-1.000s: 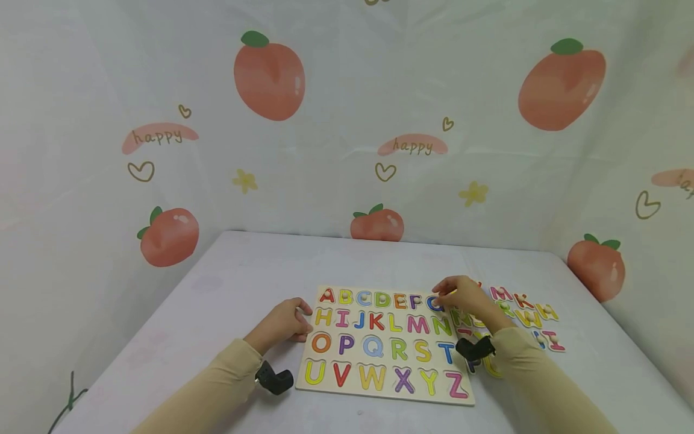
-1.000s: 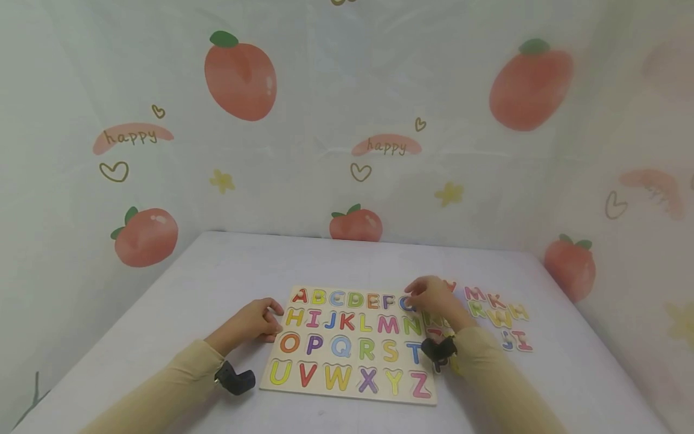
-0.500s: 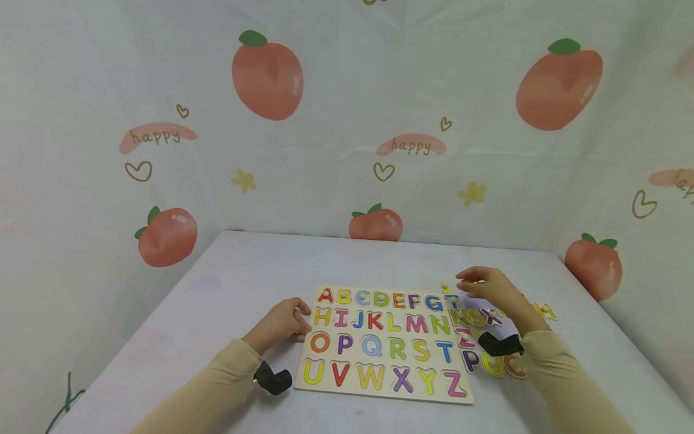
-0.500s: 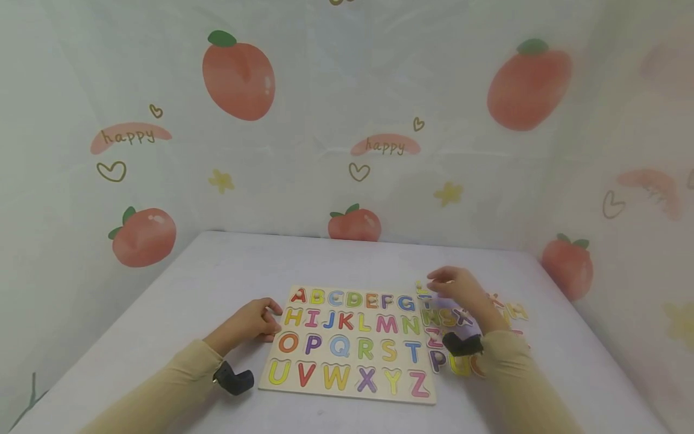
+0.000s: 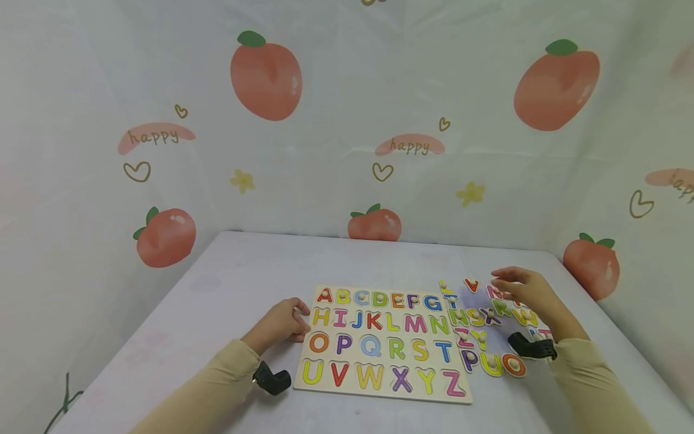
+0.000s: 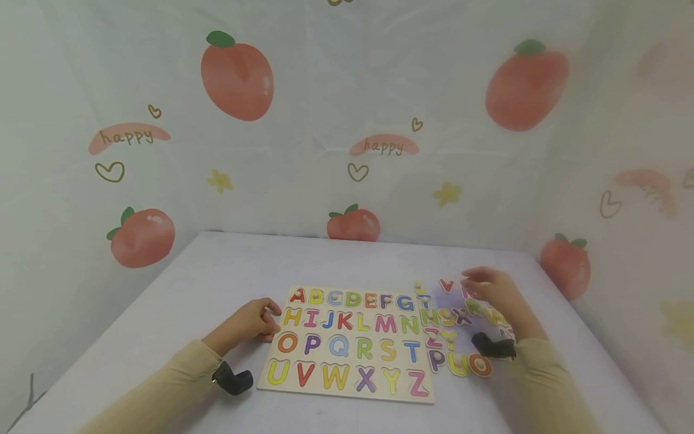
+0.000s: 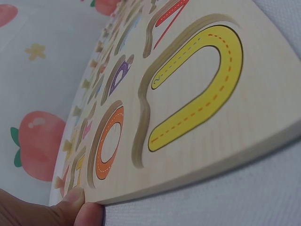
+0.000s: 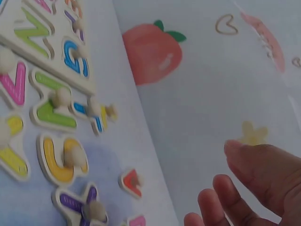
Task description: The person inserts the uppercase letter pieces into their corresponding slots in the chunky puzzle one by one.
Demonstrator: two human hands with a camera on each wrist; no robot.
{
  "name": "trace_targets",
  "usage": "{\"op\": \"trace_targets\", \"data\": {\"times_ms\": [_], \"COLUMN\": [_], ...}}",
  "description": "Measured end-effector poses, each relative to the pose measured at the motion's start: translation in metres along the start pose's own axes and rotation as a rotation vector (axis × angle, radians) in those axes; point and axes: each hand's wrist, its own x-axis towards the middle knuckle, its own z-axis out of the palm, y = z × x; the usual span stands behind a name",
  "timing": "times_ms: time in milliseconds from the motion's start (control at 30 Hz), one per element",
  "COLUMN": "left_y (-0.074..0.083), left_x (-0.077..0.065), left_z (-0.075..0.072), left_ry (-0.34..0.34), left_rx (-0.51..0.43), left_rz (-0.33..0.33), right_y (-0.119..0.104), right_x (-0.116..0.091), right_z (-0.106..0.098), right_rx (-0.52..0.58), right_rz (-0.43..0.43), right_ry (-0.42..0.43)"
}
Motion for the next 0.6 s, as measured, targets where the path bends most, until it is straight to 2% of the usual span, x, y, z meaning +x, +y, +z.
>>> {"op": "trace_targets", "data": {"times_ms": [200, 267, 433, 500, 600], "left_y": [-0.001, -0.001, 0.000, 0.001, 0.002], "left_x": [0.001, 0.001, -0.001, -0.002, -0.003], "left_z": [0.000, 0.000, 0.000, 0.000, -0.001], "left_ry": [0.005, 0.004, 0.004, 0.003, 0.000], "left_rx": [-0.002, -0.005, -0.005, -0.004, -0.011], "left_rz": [0.002, 0.003, 0.004, 0.007, 0.007], "right_y": [0.025, 0.035, 0.055, 0.060, 0.068], "right_x": [-0.002, -0.002, -0.006, -0.010, -0.014], "right_z": [-0.015, -0.019, -0.026, -0.028, -0.032], "right_rx": [0.059, 0.104, 0.088, 0.049, 0.021], "right_rz": [0.008, 0.043, 0.057, 0.035, 0.049], "right_ry": [0.040, 0.065, 0.103, 0.110, 0.137]}}
